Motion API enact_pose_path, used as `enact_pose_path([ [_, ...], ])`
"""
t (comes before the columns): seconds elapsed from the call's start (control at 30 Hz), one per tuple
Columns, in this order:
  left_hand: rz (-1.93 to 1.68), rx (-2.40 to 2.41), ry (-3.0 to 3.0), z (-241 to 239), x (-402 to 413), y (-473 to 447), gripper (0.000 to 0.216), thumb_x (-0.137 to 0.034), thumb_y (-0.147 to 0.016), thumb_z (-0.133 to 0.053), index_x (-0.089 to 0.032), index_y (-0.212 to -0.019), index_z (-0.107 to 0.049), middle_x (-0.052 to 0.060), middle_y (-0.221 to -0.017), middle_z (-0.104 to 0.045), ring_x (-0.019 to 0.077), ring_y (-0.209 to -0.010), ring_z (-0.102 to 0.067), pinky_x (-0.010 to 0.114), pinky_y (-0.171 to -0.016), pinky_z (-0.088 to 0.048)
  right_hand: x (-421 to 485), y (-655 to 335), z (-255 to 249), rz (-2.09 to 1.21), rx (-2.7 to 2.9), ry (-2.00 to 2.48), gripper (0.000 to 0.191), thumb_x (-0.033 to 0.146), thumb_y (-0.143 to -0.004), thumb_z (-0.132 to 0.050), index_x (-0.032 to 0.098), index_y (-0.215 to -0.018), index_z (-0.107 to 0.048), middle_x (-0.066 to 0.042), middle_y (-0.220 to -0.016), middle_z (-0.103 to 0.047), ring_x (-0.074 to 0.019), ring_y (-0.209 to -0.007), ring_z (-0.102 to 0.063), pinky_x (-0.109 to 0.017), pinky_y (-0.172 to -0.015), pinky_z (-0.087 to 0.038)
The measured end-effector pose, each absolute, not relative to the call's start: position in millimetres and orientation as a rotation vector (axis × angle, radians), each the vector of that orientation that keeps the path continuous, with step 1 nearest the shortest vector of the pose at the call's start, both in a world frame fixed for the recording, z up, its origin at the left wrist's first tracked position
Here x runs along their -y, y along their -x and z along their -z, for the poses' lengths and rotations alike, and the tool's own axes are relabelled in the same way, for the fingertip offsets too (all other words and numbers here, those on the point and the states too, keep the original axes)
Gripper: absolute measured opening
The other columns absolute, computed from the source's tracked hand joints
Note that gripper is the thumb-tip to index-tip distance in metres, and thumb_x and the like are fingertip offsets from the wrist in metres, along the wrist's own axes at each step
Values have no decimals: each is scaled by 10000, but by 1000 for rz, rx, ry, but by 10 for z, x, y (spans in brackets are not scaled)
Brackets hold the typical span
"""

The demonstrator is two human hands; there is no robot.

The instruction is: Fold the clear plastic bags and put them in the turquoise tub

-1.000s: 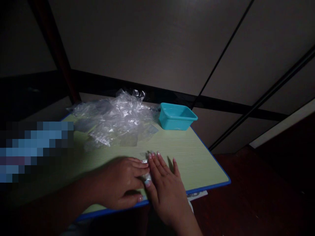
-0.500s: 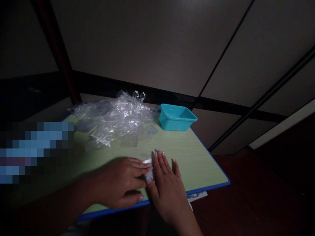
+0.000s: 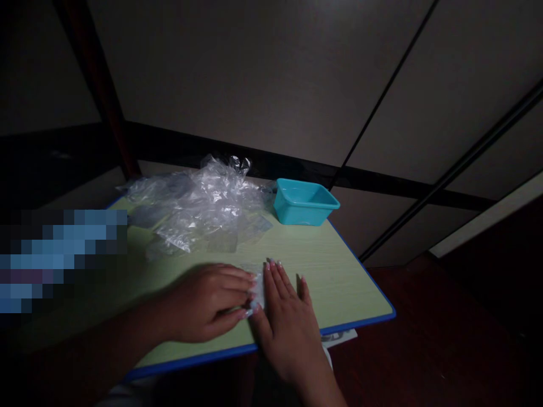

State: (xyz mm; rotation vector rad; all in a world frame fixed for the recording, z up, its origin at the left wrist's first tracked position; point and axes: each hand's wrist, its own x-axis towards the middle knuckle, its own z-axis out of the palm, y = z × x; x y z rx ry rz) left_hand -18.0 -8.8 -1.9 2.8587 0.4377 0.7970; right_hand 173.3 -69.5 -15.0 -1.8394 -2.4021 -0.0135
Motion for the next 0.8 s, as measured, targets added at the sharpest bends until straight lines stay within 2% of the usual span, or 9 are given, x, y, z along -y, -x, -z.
enact_pose_path([
  [0.13, -850, -758, -2801, 4, 21, 181, 246, -298, -881, -477, -190, -1028, -642, 68, -1026, -649, 231, -1029, -544, 389, -902, -434, 731, -1785, 261, 84, 2295, 1726, 608, 429, -941, -330, 166, -1460, -152, -94, -1499, -234, -259, -1379, -191, -597, -1063, -229],
  [0.23, -847, -1044, -2762, 7, -25, 167, 279, -257, -869, -493, -173, -1116, -591, 91, -1129, -586, 261, -1098, -478, 435, -930, -403, 826, -1851, 392, 228, 2087, 1517, 579, 336, -888, -439, 149, -1413, -278, -120, -1467, -316, -288, -1359, -245, -578, -1055, -261],
  [0.37, -778, -1137, -2757, 26, -55, 148, 191, -207, -868, -487, -181, -1018, -602, 76, -1096, -573, 252, -1089, -466, 428, -933, -395, 981, -1933, 469, 277, 2089, 1297, 474, 199, -817, -504, 170, -1286, -439, -111, -1379, -422, -296, -1304, -336, -549, -1038, -297],
  [0.53, -760, -1038, -2798, 50, -60, 141, 167, -178, -865, -479, -189, -985, -595, 62, -1097, -584, 242, -1096, -466, 428, -959, -376, 1053, -1910, 401, 347, 2284, 1253, 415, 211, -793, -543, 243, -1207, -530, -73, -1375, -432, -317, -1295, -344, -578, -1033, -261],
  [0.7, -695, -968, -2793, 82, -74, 136, 408, 9, -765, -427, -196, -1084, -574, 52, -1167, -583, 217, -1161, -450, 408, -1007, -350, 1054, -1857, 437, 466, 2326, 1230, 468, 246, -779, -567, 273, -1244, -528, -81, -1398, -426, -324, -1290, -365, -588, -1027, -267],
  [0.8, -660, -970, -2787, 120, -93, 140, 496, 32, -745, -411, -195, -1165, -543, 60, -1256, -549, 219, -1223, -418, 444, -1052, -299, 1071, -1849, 469, 494, 2322, 1236, 483, 239, -782, -558, 243, -1263, -514, -105, -1375, -456, -311, -1273, -399, -579, -1013, -308],
])
